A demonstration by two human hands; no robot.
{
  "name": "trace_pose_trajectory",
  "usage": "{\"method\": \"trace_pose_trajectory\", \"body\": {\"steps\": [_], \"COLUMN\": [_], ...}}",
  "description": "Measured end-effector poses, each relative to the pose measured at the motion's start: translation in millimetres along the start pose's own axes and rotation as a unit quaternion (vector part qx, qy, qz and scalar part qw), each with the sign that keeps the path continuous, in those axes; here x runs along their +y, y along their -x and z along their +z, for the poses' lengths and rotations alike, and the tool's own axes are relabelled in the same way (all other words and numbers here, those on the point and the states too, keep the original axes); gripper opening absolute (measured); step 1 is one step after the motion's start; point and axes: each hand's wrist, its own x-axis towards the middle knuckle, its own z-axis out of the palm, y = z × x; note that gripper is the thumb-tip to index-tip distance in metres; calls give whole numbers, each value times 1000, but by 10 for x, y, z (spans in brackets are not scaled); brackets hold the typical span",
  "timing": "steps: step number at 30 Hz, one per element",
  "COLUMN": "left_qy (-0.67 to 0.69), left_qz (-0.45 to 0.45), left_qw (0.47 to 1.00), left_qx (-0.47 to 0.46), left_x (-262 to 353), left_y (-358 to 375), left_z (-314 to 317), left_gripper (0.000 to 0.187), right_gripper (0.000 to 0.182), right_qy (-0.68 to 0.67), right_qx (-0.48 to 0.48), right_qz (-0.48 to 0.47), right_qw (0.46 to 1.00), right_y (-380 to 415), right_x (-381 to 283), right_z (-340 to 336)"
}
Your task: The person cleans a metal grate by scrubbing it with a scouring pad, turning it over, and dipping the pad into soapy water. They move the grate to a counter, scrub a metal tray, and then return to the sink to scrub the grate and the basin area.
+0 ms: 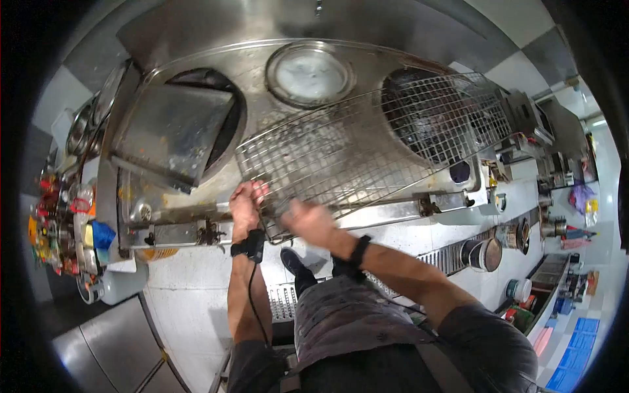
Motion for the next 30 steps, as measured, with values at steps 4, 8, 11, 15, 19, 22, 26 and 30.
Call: {"method": "trace_pose_trajectory", "body": {"steps": [4, 8, 11, 15, 19, 22, 26, 30], "left_qy": [23, 30, 24, 11, 18, 27, 18, -19], "left_qz": [12, 16, 34, 29, 43, 43, 40, 34], "left_qw": [999, 999, 999, 1000, 999, 999, 999, 999], "left_qx": [-33, 3, -9, 2, 6, 18, 17, 19], "left_x": [-127, -20, -65, -56, -86, -77, -60, -30], "left_y": [-101, 0, -41, -23, -81, -4, -26, 10], "left_z": [-99, -17, -59, -30, -59, 18, 4, 70], "left_gripper": [24, 21, 19, 18, 16, 17, 19, 18], "right_gripper": [22, 41, 52, 58, 73, 88, 90, 63], "right_qy": [-62, -111, 8, 42, 3, -46, 89, 103], "right_qx": [-16, 67, 17, 11, 3, -91, -140, -170], "right_qz": [-9, 49, 75, 27, -5, 23, -46, -91], "right_qw": [998, 990, 997, 999, 1000, 995, 985, 976], "right_y": [-120, -92, 172, 328, 284, 275, 326, 281], "right_x": [-4, 571, 1011, 1355, 1449, 1219, 750, 593], "right_z": [-224, -864, -1096, -1260, -1026, -959, -935, -807]}}
